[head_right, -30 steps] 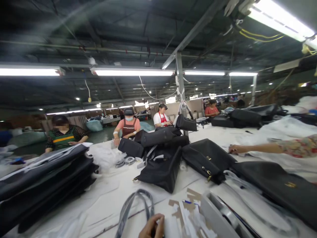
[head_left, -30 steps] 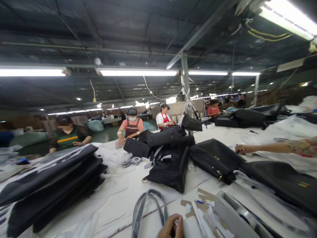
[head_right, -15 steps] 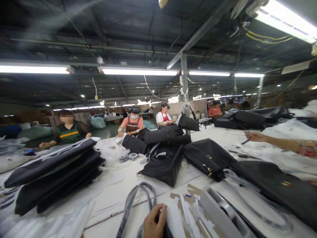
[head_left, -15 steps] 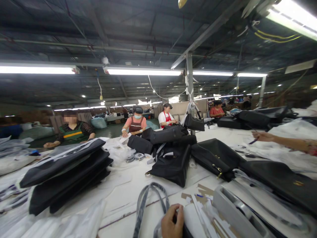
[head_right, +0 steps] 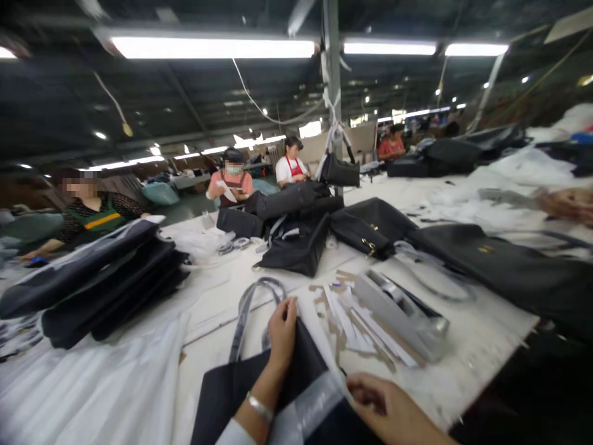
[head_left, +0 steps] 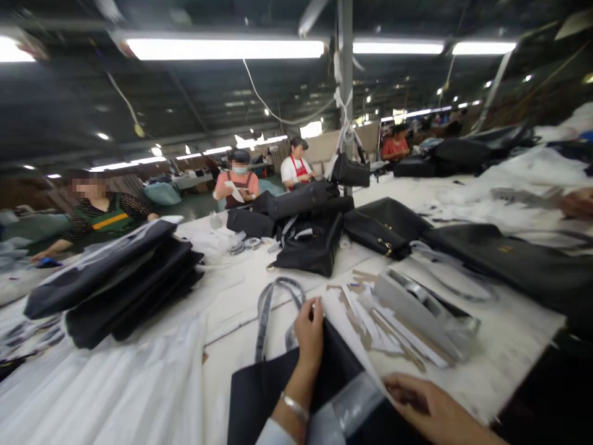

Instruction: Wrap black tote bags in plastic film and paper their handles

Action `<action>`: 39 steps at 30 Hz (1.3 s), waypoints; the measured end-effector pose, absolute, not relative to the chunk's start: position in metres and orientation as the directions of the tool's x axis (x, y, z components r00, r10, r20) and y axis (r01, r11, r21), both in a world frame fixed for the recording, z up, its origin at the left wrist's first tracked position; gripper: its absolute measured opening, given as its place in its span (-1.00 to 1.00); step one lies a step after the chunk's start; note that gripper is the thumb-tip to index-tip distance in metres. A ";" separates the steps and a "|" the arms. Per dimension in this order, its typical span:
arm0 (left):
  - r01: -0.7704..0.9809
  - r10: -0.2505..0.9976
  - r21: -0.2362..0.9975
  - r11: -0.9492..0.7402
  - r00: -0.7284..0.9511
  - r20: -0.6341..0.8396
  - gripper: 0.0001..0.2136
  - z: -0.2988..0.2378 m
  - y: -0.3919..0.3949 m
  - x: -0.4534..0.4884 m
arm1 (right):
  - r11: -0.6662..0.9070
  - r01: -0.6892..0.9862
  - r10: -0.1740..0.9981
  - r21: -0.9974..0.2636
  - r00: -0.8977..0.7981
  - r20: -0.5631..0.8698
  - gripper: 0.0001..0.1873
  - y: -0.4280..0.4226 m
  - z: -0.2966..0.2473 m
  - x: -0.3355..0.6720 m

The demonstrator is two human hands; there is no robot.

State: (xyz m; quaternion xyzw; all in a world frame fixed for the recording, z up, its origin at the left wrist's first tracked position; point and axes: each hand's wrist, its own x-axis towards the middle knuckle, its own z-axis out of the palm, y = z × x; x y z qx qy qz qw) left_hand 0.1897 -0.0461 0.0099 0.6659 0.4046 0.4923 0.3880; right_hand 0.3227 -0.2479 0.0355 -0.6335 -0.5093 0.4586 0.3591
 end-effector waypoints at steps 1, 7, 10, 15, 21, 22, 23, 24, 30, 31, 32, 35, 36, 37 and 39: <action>0.173 0.919 0.910 -0.377 0.194 0.344 -0.67 0.010 -0.046 0.190 | -0.221 0.277 0.975 -0.935 0.032 -0.221 -0.45 -0.249 0.038 0.322; 0.232 0.920 0.897 -0.377 0.207 0.333 -0.70 0.000 -0.040 0.193 | -0.143 0.489 0.987 -0.860 0.009 -0.159 -0.48 -0.253 0.051 0.336; 0.249 0.921 0.892 -0.378 0.196 0.336 -0.69 0.000 -0.041 0.192 | -0.061 0.601 0.994 -0.797 -0.032 -0.100 -0.54 -0.261 0.053 0.349; 0.277 0.914 0.876 -0.396 0.208 0.347 -0.67 0.002 -0.044 0.193 | 0.021 0.708 0.940 -0.706 -0.255 -0.228 -0.63 -0.265 0.063 0.378; 0.251 0.917 0.886 -0.390 0.192 0.350 -0.70 0.001 -0.042 0.194 | -0.088 0.639 0.935 -0.764 -0.211 -0.285 -0.66 -0.254 0.064 0.384; 0.234 0.912 0.887 -0.399 0.204 0.357 -0.71 0.001 -0.041 0.194 | -0.122 0.608 0.946 -0.784 -0.167 -0.276 -0.64 -0.254 0.063 0.381; 0.216 0.904 0.886 -0.411 0.219 0.366 -0.71 0.001 -0.041 0.194 | -0.158 0.579 0.954 -0.800 -0.120 -0.275 -0.62 -0.254 0.060 0.378; 0.203 0.897 0.884 -0.422 0.234 0.375 -0.71 0.001 -0.041 0.194 | -0.194 0.551 0.958 -0.812 -0.070 -0.277 -0.59 -0.255 0.058 0.374; 0.242 0.894 0.870 -0.429 0.249 0.372 -0.69 0.001 -0.042 0.195 | -0.340 0.217 0.938 -0.915 0.013 -0.345 -0.44 -0.270 0.048 0.346; 0.251 0.892 0.865 -0.435 0.253 0.375 -0.69 0.001 -0.042 0.194 | -0.360 0.121 0.933 -0.925 0.029 -0.359 -0.42 -0.272 0.048 0.341; 0.258 0.886 0.857 -0.445 0.262 0.382 -0.69 0.000 -0.042 0.194 | -0.378 0.015 0.925 -0.926 0.048 -0.376 -0.41 -0.273 0.046 0.336; 0.311 0.848 0.797 -0.518 0.310 0.430 -0.69 -0.001 -0.041 0.191 | -0.401 -0.272 0.898 -0.875 0.073 -0.434 -0.37 -0.275 0.040 0.325; 0.335 0.821 0.755 -0.564 0.324 0.470 -0.70 0.000 -0.042 0.190 | -0.396 -0.317 0.891 -0.862 0.093 -0.444 -0.37 -0.275 0.036 0.323; 0.354 0.785 0.702 -0.618 0.330 0.524 -0.71 0.002 -0.042 0.189 | -0.388 -0.326 0.885 -0.862 0.127 -0.447 -0.38 -0.275 0.033 0.323; 0.348 0.679 0.584 -0.734 0.335 0.654 -0.75 0.010 -0.046 0.186 | -0.375 -0.258 0.881 -0.891 0.199 -0.428 -0.41 -0.275 0.027 0.325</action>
